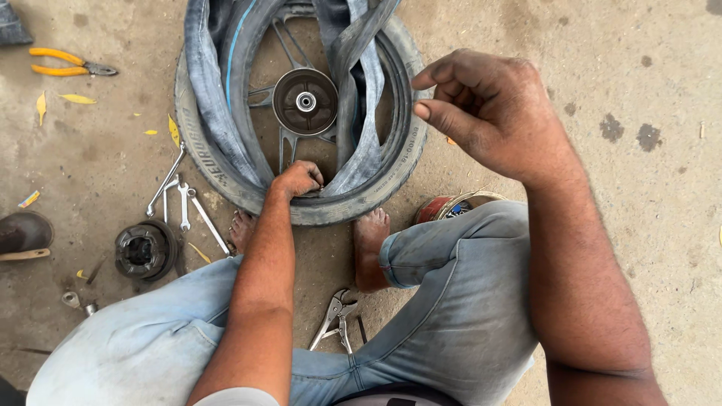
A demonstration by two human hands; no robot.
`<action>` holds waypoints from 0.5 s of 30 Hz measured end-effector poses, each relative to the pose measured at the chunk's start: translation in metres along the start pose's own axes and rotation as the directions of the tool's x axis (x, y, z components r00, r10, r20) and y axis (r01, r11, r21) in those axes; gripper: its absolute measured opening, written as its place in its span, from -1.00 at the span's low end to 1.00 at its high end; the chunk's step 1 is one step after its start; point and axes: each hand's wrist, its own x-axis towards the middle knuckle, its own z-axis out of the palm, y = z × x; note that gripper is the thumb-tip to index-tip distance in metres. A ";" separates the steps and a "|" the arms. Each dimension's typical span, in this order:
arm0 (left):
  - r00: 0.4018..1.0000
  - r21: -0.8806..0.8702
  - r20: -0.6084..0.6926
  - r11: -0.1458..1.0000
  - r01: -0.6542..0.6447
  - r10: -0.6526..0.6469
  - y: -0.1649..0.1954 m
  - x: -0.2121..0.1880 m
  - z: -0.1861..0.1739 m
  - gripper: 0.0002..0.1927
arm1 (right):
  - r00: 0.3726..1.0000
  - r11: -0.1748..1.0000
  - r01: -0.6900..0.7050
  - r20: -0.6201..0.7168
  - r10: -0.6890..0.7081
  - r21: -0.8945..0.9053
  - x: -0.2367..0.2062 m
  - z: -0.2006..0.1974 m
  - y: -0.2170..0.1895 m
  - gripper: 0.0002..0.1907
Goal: The person fits a motorcycle tire onto a rim. They first apply a substance from a bucket to the tire bead, then press the tire onto the rim by hand, and finally use a metal tire lever to seat the bead fully.
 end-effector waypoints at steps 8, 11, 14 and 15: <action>0.986 0.047 -0.074 0.987 0.154 -0.150 -0.002 0.001 0.003 -0.85 | 1.000 1.000 -0.013 -0.003 0.013 -0.017 -0.001 -0.003 0.004 -0.80; 0.992 0.053 -0.029 0.990 0.127 -0.126 -0.004 0.004 0.002 -0.87 | 1.000 1.000 0.006 -0.003 -0.006 -0.007 0.000 -0.003 0.002 -0.80; 0.978 0.092 -0.110 0.978 0.188 -0.178 -0.006 0.006 0.002 -0.83 | 1.000 1.000 -0.015 0.001 0.015 0.000 0.000 -0.005 0.001 -0.80; 0.968 0.103 -0.149 0.970 0.219 -0.203 -0.006 0.006 0.001 -0.81 | 1.000 1.000 -0.027 0.007 0.027 0.012 0.001 -0.006 0.001 -0.81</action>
